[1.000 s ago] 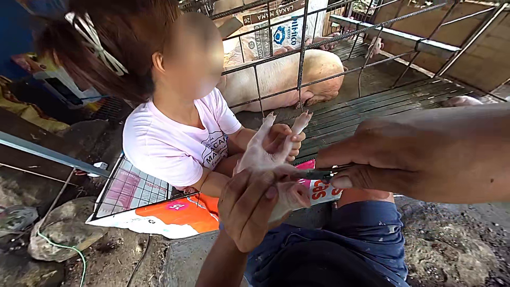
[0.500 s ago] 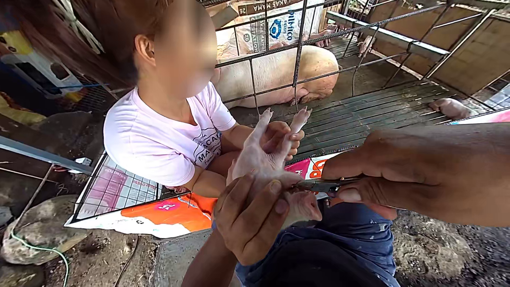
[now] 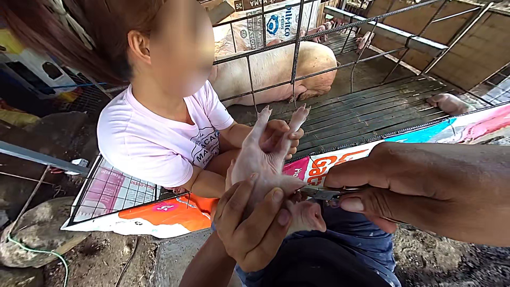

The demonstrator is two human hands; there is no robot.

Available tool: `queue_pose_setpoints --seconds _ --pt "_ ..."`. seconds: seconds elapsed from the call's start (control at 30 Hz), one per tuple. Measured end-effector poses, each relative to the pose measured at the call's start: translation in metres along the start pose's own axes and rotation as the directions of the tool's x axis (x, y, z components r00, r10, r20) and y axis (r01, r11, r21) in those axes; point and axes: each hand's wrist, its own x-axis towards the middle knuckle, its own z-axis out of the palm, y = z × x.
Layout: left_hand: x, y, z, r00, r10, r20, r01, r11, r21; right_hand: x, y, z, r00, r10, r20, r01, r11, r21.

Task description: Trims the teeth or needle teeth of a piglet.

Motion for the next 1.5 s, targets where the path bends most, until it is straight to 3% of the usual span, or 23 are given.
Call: queue_pose_setpoints --seconds 0.33,0.53,0.87,1.0,1.5 --pt "0.0 -0.001 0.003 1.0 0.019 -0.02 -0.019 0.999 -0.035 0.0 0.007 0.006 0.994 -0.074 -0.079 0.072 0.997 -0.031" --pt "0.004 0.002 0.006 0.999 0.047 -0.022 -0.047 0.999 -0.011 -0.008 -0.004 -0.007 0.997 0.075 0.018 -0.075 0.997 -0.021" --pt "0.009 -0.001 0.0 0.995 0.088 0.041 -0.087 0.996 -0.005 -0.004 -0.028 -0.014 0.995 0.101 -0.014 -0.101 0.954 -0.282" --pt "0.01 -0.002 0.001 0.994 0.103 0.045 -0.103 0.995 -0.005 -0.002 -0.033 -0.016 0.985 0.172 -0.021 -0.171 0.947 -0.272" --pt "0.012 -0.005 0.001 0.986 0.151 0.074 -0.153 0.988 0.015 0.0 -0.04 -0.014 0.983 0.178 -0.043 -0.181 0.914 -0.364"
